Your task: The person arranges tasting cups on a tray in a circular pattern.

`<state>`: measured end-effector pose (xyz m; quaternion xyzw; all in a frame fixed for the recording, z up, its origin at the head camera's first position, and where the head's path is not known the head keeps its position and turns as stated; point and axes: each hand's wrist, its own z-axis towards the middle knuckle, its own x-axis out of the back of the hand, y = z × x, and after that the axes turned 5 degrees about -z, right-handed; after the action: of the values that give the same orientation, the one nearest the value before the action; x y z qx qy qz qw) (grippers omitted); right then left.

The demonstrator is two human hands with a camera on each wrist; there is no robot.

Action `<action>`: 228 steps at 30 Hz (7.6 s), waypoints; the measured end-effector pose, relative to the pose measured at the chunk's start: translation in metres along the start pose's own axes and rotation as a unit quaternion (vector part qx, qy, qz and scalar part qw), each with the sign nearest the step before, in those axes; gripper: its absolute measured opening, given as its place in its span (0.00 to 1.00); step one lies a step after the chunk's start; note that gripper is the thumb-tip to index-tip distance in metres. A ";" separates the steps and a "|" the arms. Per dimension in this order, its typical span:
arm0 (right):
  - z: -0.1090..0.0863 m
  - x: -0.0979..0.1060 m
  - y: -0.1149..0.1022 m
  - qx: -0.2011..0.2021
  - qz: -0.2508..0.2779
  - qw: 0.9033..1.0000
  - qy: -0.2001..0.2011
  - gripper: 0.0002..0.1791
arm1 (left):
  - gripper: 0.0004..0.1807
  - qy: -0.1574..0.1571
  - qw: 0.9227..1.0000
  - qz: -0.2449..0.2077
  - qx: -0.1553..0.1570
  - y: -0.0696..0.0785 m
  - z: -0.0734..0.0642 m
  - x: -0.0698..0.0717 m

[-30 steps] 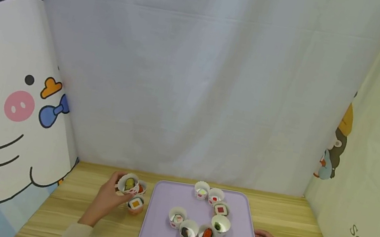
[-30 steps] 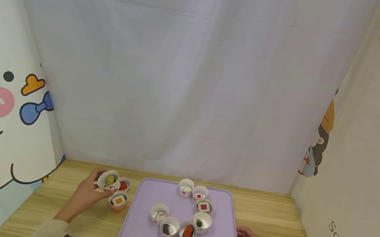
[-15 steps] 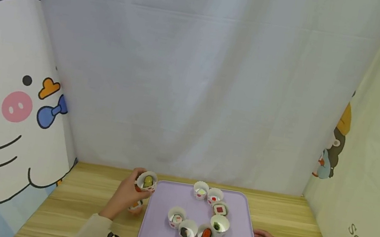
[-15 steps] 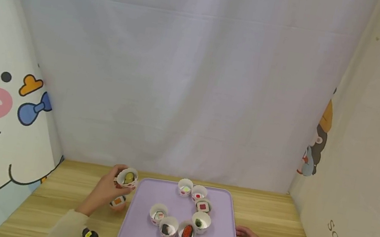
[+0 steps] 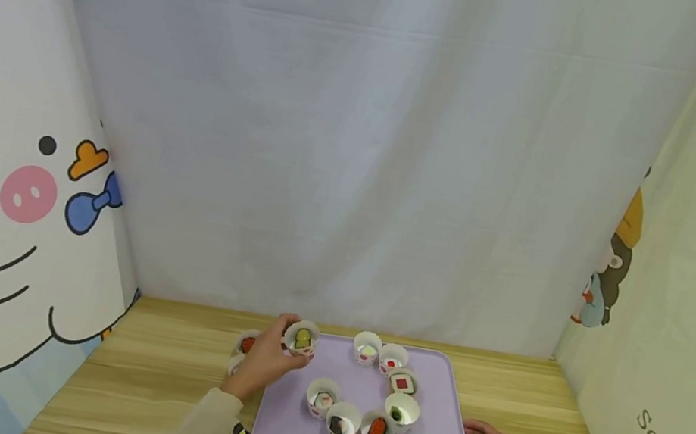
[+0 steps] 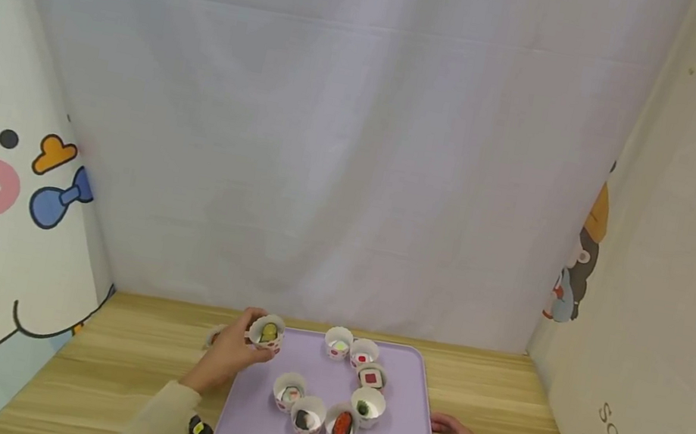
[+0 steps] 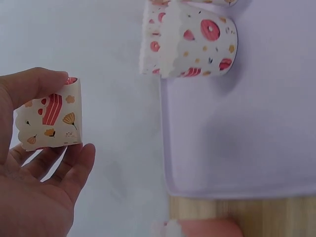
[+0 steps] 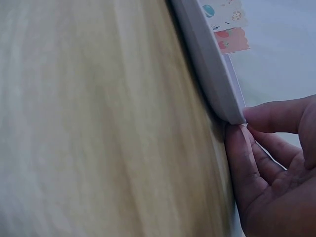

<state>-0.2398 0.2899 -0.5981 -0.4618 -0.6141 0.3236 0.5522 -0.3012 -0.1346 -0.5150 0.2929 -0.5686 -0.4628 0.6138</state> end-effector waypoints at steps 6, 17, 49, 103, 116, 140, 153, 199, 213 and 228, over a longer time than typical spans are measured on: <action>0.000 0.000 0.002 0.005 0.003 1.000 -0.003 0.31 | 0.36 0.004 1.000 0.014 -0.004 -0.003 0.008 -0.022; 0.001 0.001 0.002 0.002 0.002 1.000 -0.004 0.31 | 0.35 -0.004 0.999 -0.016 0.033 -0.009 0.019 -0.055; 0.001 0.001 0.002 -0.005 0.003 1.000 0.004 0.29 | 0.31 0.039 0.995 -0.019 0.088 -0.019 0.024 -0.098; -0.002 0.000 0.002 -0.006 -0.013 1.000 0.017 0.29 | 0.33 0.032 0.994 0.030 0.099 -0.031 0.007 -0.079; -0.002 0.000 -0.001 -0.011 -0.018 1.000 0.014 0.29 | 0.34 0.051 0.995 0.020 0.087 -0.033 0.000 -0.068; -0.004 0.000 -0.001 -0.012 -0.020 1.000 0.010 0.29 | 0.30 0.077 0.996 -0.033 0.013 -0.012 -0.045 -0.008; -0.004 0.001 -0.002 -0.005 -0.017 1.000 0.005 0.29 | 0.36 0.139 0.990 0.006 -0.017 -0.030 -0.063 0.029; -0.005 0.001 -0.004 -0.001 0.000 1.000 -0.002 0.29 | 0.30 0.104 0.990 0.051 0.080 -0.103 -0.041 0.031; -0.001 -0.001 0.000 -0.015 -0.009 1.000 0.008 0.29 | 0.34 0.092 0.989 0.076 0.084 -0.103 -0.050 0.034; -0.001 -0.001 0.000 -0.013 -0.010 1.000 0.009 0.29 | 0.40 0.021 0.996 0.063 0.054 -0.100 -0.052 0.037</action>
<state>-0.2391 0.2893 -0.5982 -0.4657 -0.6180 0.3058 0.5547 -0.2773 -0.2170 -0.5971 0.2988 -0.5968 -0.3861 0.6368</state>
